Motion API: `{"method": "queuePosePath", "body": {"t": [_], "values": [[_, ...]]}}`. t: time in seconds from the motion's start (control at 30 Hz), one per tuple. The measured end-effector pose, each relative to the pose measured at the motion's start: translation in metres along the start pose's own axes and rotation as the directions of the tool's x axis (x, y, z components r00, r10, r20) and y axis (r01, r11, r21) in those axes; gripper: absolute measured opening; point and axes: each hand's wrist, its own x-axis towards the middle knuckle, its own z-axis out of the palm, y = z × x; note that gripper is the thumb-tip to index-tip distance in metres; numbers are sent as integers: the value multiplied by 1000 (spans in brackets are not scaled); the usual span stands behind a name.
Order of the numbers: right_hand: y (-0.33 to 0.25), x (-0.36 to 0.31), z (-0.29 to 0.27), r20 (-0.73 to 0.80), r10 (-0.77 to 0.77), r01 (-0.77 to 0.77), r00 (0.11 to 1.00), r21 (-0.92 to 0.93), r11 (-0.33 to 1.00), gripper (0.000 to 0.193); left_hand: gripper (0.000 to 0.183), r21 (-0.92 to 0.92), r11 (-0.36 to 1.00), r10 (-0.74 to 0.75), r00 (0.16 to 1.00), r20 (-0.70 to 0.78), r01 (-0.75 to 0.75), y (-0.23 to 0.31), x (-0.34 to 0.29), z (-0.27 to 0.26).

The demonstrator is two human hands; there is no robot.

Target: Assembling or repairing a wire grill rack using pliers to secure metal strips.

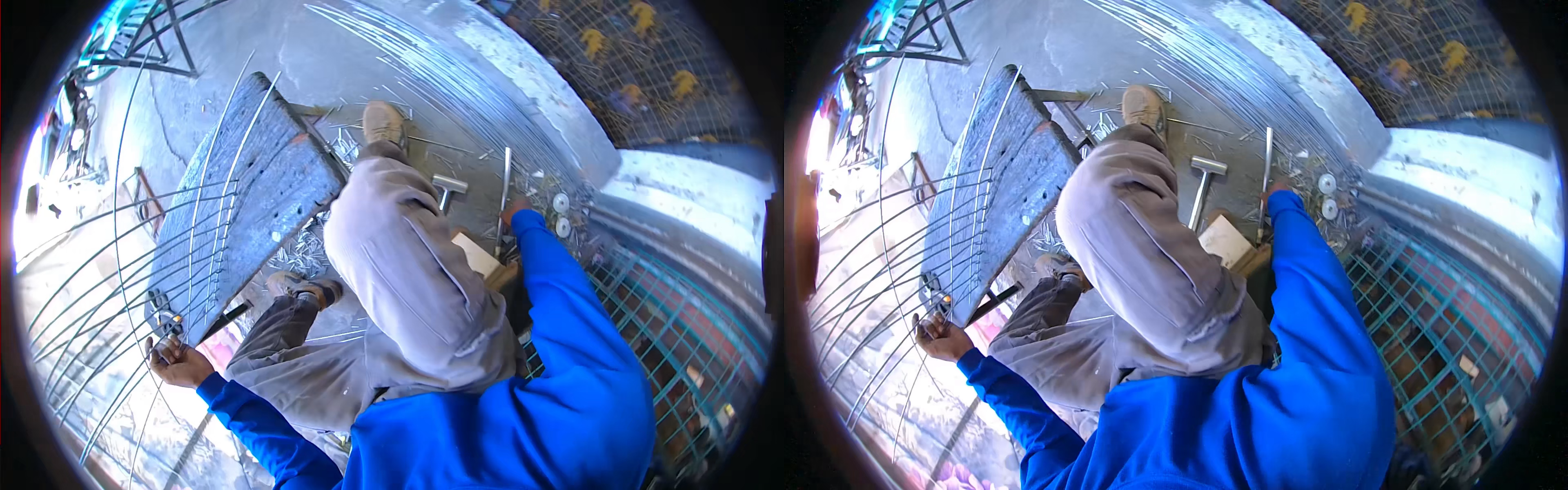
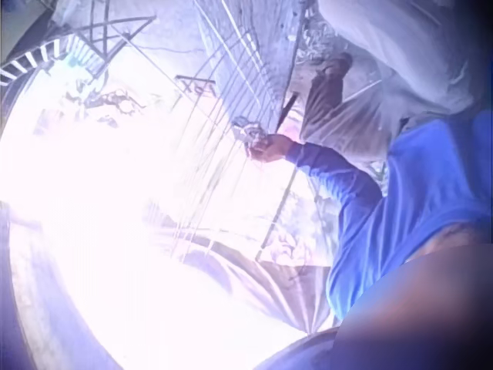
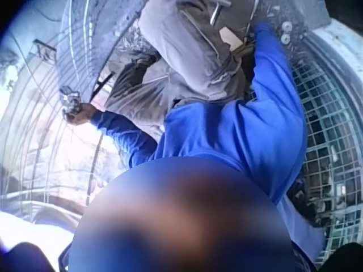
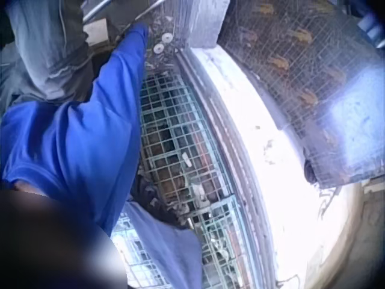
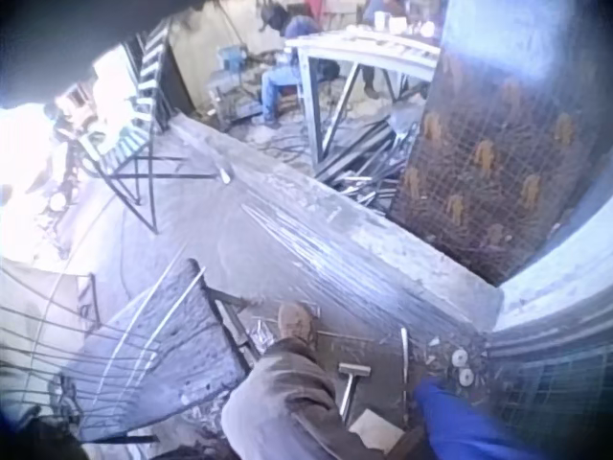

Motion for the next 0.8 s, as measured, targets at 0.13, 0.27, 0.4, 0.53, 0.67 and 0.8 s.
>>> {"method": "queuePosePath", "body": {"t": [0.13,0.27,0.4,0.53,0.67,0.8], "values": [[-17,3,12,180,-87,83,980,34,996,67,31,9,1000,16,996,-85,-15,9,12,-31],[-44,-7,-9,322,-61,45,945,59,997,51,16,289,927,271,960,-69,-240,4,4,-25],[18,21,-17,-106,-87,102,991,145,984,53,24,-160,987,-16,999,28,20,-7,5,4],[10,5,-72,-464,-204,330,862,208,921,41,29,-147,989,5,998,-66,-14,-9,3,12],[-69,-126,-208,-631,-359,614,687,240,752,38,38,-144,989,30,999,-17,-32,-11,8,-1],[-140,-313,-312,-654,-338,707,677,452,544,40,43,-149,988,31,999,15,-28,-24,6,-2]]}}
